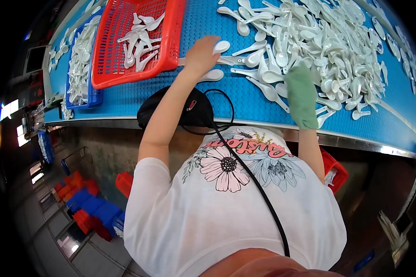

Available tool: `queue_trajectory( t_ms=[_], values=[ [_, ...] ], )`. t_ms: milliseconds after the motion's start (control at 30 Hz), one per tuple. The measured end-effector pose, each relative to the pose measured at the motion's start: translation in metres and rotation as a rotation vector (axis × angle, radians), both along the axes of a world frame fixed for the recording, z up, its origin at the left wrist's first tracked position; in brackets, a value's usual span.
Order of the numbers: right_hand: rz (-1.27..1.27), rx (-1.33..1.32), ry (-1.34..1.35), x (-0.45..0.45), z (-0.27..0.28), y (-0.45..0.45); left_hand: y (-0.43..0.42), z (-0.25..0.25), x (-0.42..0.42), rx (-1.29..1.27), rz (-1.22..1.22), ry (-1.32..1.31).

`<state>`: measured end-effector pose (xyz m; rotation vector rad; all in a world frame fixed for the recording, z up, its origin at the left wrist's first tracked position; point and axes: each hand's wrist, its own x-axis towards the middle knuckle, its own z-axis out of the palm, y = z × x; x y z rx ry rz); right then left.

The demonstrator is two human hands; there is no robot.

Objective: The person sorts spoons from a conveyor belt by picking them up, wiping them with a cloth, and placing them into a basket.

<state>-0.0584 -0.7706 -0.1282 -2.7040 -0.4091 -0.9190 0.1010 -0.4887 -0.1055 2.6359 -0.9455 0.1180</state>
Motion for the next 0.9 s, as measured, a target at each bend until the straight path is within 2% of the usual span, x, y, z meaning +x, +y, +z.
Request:
queue_trajectory(
  t_ms=[67,100,167,200,267,300,333,367,400,467,500,567,633,700,767,800,867,900],
  values=[
    [0.062,0.582,0.519,0.012,0.003,0.026,-0.003,-0.038,0.006,0.135,0.139,0.056],
    [0.062,0.579,0.515,0.017,-0.001,0.031,-0.004,-0.040,0.004,0.132,0.139,0.052],
    [-0.306,0.545,0.635,0.024,-0.008,0.043,-0.003,-0.041,0.001,0.277,0.217,0.289],
    [-0.305,0.547,0.634,0.023,-0.004,0.046,0.000,-0.044,0.002,0.279,0.218,0.287],
    [-0.249,0.345,0.770,0.019,0.007,0.051,0.011,-0.055,0.003,-0.003,0.243,0.700],
    [-0.242,0.346,0.776,0.015,-0.010,0.048,0.014,-0.061,0.000,-0.172,0.247,0.847],
    [-0.199,0.407,0.680,0.008,-0.039,0.040,0.017,-0.064,0.000,-0.172,0.253,0.849],
    [-0.156,0.465,0.583,0.005,-0.055,0.036,0.016,-0.057,0.000,-0.294,0.316,1.072],
    [-0.152,0.464,0.589,0.007,-0.044,0.036,0.015,-0.049,-0.001,-0.420,0.378,1.294],
    [0.051,0.375,0.425,0.009,-0.016,0.032,0.017,-0.035,-0.005,-0.480,0.401,1.301],
    [0.055,0.374,0.429,0.009,-0.007,0.031,0.018,-0.031,-0.005,-0.522,0.386,1.320],
    [-0.045,0.135,0.415,0.007,0.009,0.029,0.017,-0.019,-0.008,-0.564,0.373,1.342],
    [0.007,0.222,0.352,0.010,0.027,0.034,0.005,0.003,-0.018,-0.656,0.274,1.316],
    [0.054,0.308,0.285,0.014,0.044,0.047,-0.012,0.027,-0.029,-0.636,0.195,1.336],
    [0.146,0.566,0.286,0.019,0.061,0.068,-0.027,0.043,-0.041,-0.632,0.040,1.354],
    [0.143,0.568,0.286,0.022,0.069,0.076,-0.033,0.046,-0.046,-0.604,0.009,1.339],
    [0.115,0.282,0.318,0.027,0.084,0.088,-0.040,0.051,-0.053,-0.608,-0.013,1.247],
    [0.139,0.339,0.299,0.029,0.088,0.090,-0.038,0.052,-0.053,-0.607,-0.013,1.245]
  ],
)
